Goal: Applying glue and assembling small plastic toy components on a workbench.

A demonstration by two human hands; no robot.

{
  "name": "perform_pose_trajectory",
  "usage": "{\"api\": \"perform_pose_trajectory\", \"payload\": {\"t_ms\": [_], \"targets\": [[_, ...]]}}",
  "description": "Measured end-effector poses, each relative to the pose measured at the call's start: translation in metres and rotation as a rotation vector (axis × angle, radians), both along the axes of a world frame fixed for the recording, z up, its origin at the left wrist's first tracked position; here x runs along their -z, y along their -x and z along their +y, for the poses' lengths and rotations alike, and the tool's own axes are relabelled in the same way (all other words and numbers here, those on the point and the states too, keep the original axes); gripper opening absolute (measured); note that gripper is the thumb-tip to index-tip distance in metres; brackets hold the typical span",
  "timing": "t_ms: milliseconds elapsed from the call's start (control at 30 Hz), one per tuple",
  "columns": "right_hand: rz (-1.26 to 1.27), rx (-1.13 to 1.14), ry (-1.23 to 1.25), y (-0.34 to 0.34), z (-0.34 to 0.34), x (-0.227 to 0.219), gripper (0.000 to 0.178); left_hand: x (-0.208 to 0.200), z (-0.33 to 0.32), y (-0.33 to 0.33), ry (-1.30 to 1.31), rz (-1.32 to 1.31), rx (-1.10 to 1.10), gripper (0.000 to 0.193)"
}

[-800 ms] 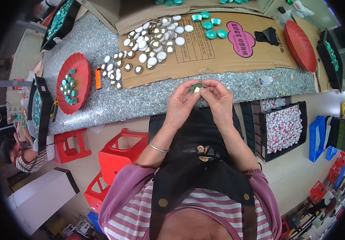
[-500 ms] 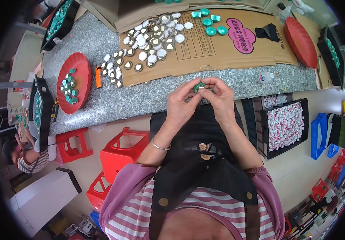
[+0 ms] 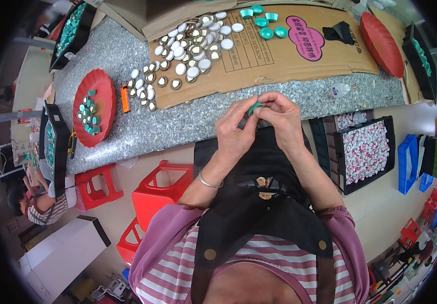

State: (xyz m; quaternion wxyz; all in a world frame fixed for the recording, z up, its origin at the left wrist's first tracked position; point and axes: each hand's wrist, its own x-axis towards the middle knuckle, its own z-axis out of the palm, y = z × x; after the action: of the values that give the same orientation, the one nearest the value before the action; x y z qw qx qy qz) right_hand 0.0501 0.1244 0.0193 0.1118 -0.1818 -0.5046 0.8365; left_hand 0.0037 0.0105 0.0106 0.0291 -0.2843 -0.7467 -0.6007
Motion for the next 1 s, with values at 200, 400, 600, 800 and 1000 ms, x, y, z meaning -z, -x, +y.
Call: {"api": "perform_pose_trajectory", "payload": {"t_ms": [200,400,600,800,1000], "targets": [[-0.075,-0.08,-0.129,0.008,-0.006,0.008,0.019,0.0,-0.011,0.004,0.008,0.006,-0.042,0.029],[-0.06,-0.007,-0.36,-0.032,-0.01,0.013,0.03,-0.006,-0.046,0.016,0.022,-0.104,-0.008,0.027],[-0.113,0.193,-0.598,-0.078,0.028,0.038,0.024,-0.065,-0.158,0.094,0.186,0.434,-0.62,0.029],[-0.083,0.696,-0.678,-0.094,0.074,0.044,0.03,-0.055,-0.183,0.102,0.408,0.57,-0.8,0.043],[-0.112,0.713,-0.88,-0.09,0.119,0.046,0.072,-0.003,-0.126,0.059,0.189,0.326,-0.519,0.024]]}}
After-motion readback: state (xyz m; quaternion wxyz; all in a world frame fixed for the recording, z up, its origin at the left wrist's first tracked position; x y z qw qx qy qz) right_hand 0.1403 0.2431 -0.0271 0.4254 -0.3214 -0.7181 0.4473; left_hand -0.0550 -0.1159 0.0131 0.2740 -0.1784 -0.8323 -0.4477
